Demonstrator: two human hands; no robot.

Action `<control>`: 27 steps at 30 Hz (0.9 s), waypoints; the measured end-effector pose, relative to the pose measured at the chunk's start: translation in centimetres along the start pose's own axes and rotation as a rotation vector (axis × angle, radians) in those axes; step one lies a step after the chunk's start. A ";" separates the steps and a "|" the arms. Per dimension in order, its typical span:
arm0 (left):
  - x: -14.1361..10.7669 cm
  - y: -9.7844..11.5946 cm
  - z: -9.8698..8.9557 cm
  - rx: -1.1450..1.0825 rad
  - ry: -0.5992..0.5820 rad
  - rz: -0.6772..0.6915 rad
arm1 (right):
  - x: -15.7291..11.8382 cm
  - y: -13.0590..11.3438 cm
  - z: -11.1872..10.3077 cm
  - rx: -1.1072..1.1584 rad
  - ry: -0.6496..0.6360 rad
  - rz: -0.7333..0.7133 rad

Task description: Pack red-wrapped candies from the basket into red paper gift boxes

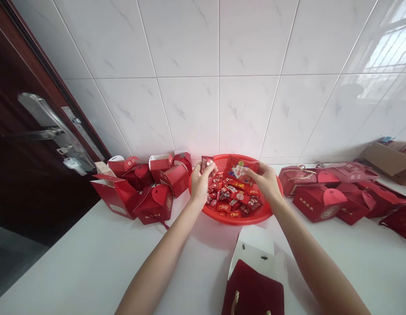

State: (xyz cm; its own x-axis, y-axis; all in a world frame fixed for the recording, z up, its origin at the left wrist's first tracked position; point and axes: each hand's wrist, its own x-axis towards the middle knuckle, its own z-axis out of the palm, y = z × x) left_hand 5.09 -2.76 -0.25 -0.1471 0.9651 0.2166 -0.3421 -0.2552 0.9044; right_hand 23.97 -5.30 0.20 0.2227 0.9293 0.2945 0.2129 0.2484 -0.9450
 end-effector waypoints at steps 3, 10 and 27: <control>0.2 -0.1 -0.1 -0.044 -0.033 -0.054 | 1.0 0.6 -1.1 -0.371 0.185 0.058; 0.1 -0.3 0.1 -0.052 -0.050 -0.083 | 1.9 0.9 -2.5 -0.915 0.165 0.190; -0.3 0.0 0.3 -0.034 -0.078 -0.088 | 1.4 1.5 -2.0 -0.972 -0.007 0.069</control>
State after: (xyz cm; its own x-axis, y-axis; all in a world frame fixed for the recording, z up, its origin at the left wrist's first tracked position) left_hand 5.42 -2.99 -0.19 -0.0431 0.9852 0.1660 -0.3820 -0.1697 0.9084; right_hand 26.51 -4.13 -0.50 0.2590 0.9359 0.2386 0.8924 -0.1374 -0.4297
